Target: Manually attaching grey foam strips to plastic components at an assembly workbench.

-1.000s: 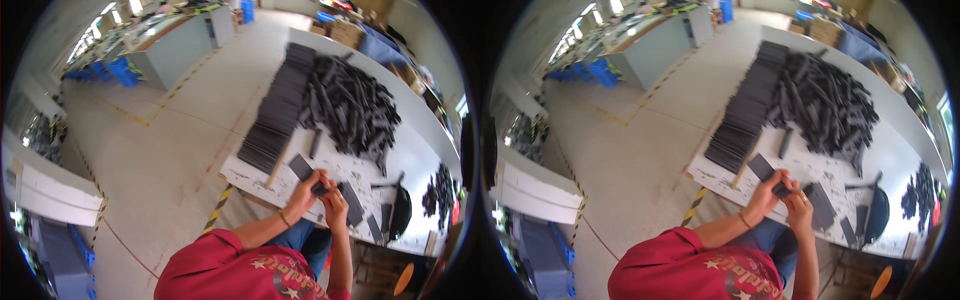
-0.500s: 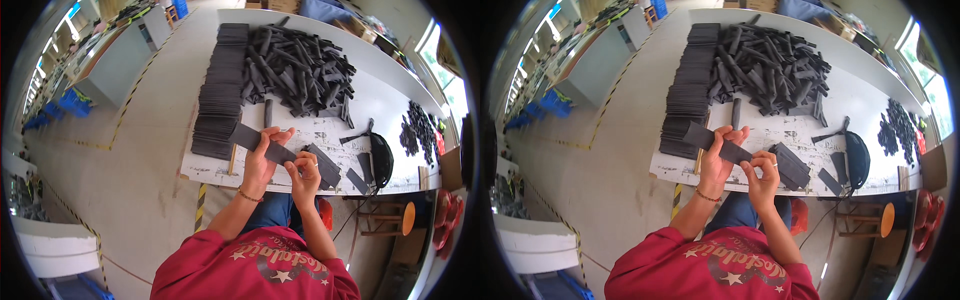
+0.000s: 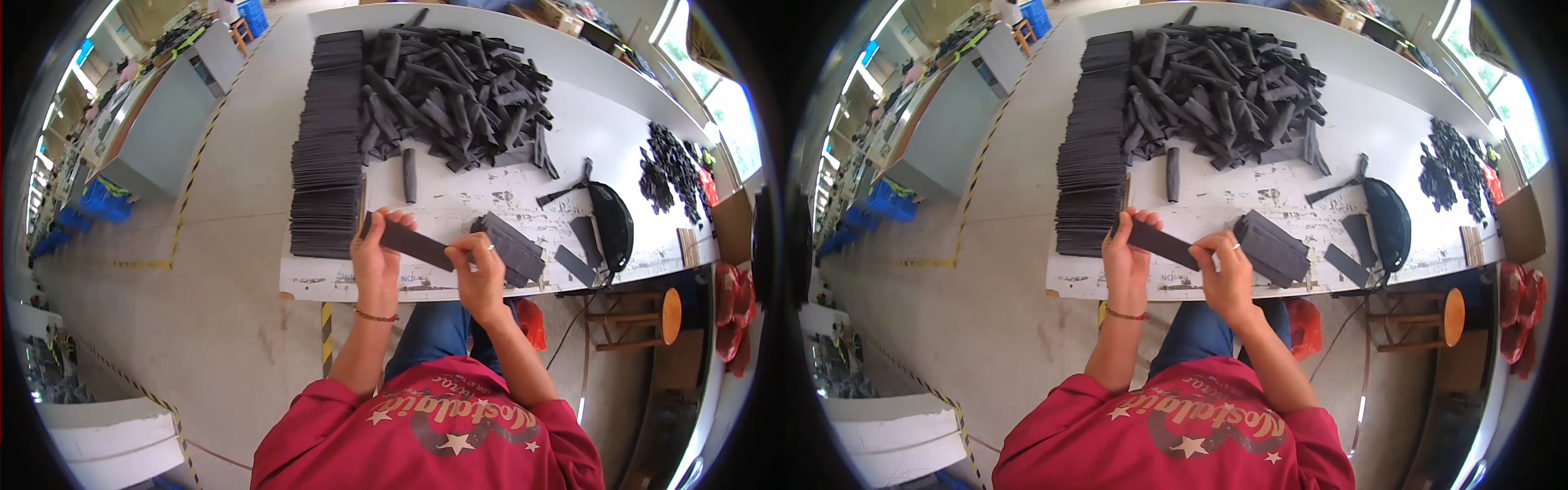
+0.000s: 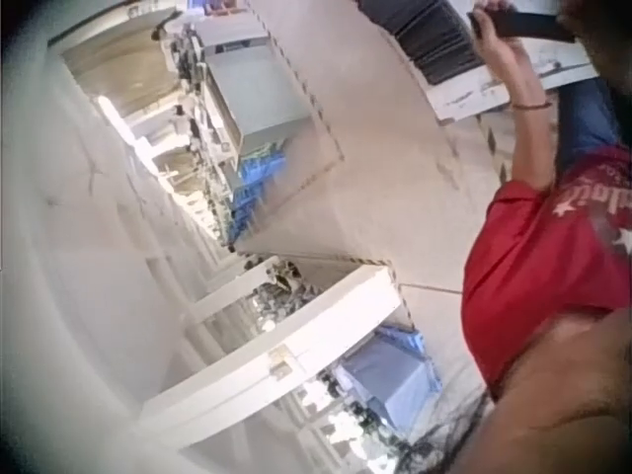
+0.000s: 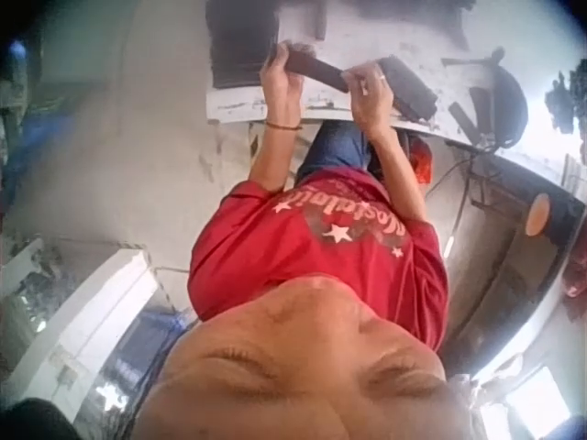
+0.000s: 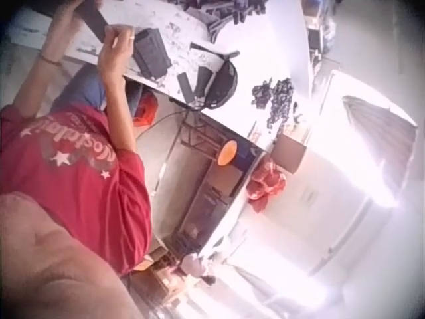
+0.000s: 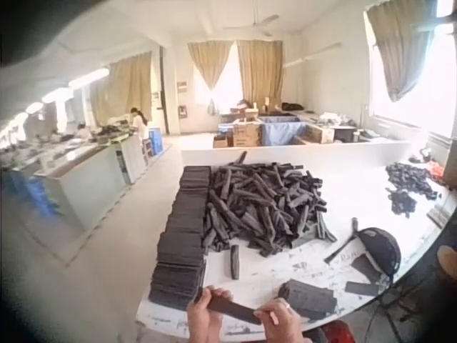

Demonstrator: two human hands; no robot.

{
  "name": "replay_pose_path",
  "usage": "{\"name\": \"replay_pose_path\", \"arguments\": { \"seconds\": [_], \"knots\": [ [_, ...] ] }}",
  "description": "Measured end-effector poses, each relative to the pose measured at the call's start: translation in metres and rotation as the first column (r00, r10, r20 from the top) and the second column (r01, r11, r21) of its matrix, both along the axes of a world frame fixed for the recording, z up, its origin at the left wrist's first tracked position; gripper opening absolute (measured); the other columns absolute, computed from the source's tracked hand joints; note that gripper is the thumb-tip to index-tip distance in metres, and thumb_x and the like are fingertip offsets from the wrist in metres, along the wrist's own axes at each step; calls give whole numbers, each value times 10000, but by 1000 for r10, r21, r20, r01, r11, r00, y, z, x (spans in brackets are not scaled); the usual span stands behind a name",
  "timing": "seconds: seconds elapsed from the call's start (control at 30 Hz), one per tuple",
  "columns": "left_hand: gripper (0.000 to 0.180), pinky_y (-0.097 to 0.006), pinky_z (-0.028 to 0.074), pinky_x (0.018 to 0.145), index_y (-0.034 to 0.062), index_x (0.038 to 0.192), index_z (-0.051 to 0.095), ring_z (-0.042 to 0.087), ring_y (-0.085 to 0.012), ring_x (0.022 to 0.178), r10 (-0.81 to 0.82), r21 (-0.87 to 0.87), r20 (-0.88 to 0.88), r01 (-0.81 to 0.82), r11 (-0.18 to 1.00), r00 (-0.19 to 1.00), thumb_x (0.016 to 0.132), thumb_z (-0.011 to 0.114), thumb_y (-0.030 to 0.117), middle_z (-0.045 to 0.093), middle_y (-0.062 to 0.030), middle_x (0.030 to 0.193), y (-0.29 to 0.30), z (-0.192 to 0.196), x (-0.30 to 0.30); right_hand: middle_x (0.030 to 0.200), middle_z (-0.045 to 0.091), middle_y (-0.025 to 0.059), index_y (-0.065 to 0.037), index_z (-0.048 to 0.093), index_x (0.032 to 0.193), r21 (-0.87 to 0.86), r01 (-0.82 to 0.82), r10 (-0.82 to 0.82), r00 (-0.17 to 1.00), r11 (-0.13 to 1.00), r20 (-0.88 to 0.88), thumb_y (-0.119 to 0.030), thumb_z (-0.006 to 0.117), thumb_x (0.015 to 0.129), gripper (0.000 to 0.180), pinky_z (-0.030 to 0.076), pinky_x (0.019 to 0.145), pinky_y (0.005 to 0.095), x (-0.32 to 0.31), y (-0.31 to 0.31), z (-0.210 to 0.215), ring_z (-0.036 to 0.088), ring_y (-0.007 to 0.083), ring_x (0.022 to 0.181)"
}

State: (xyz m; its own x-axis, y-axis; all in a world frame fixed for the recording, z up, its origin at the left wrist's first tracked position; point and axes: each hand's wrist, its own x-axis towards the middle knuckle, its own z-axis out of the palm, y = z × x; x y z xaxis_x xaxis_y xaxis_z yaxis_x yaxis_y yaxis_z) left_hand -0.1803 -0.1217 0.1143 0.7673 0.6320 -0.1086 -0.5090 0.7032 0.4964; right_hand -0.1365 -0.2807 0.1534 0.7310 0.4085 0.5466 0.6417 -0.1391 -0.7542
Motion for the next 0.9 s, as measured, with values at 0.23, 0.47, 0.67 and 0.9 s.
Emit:
{"name": "replay_pose_path", "arguments": {
  "seconds": [0.23,0.47,0.67,0.9],
  "knots": [
    [188,-403,522,922,1,1057,591,648,-267,939,1,-118,-74,-10,993,997,957,565,158,652,-144,996,9,-38,5,762,599,39,4,609,872,-71,24,-47,939,997,-341,-15,657,856,54,453,643,260,16,-32,-37,547,103,715],
    [238,-285,538,709,-40,1021,636,663,-186,760,233,441,-293,-85,893,927,942,603,182,658,-92,856,50,-51,90,669,585,-5,2,654,872,-118,291,-310,812,950,-494,-117,674,868,121,413,549,231,73,-150,-50,499,61,598],
    [494,-406,492,703,30,838,635,630,-307,765,802,905,-300,419,69,516,721,761,493,639,-105,762,99,-104,159,917,624,152,-30,636,998,-441,472,-514,857,763,26,-139,691,850,192,482,651,360,96,-164,-63,627,265,729],
    [263,-407,498,668,59,868,684,659,-302,743,681,846,-474,503,176,558,764,723,297,691,-126,810,92,-116,174,1129,565,149,-13,546,1180,-859,327,-188,943,395,273,-92,622,819,378,449,906,411,142,-269,-120,533,334,1068]
  ]
}}
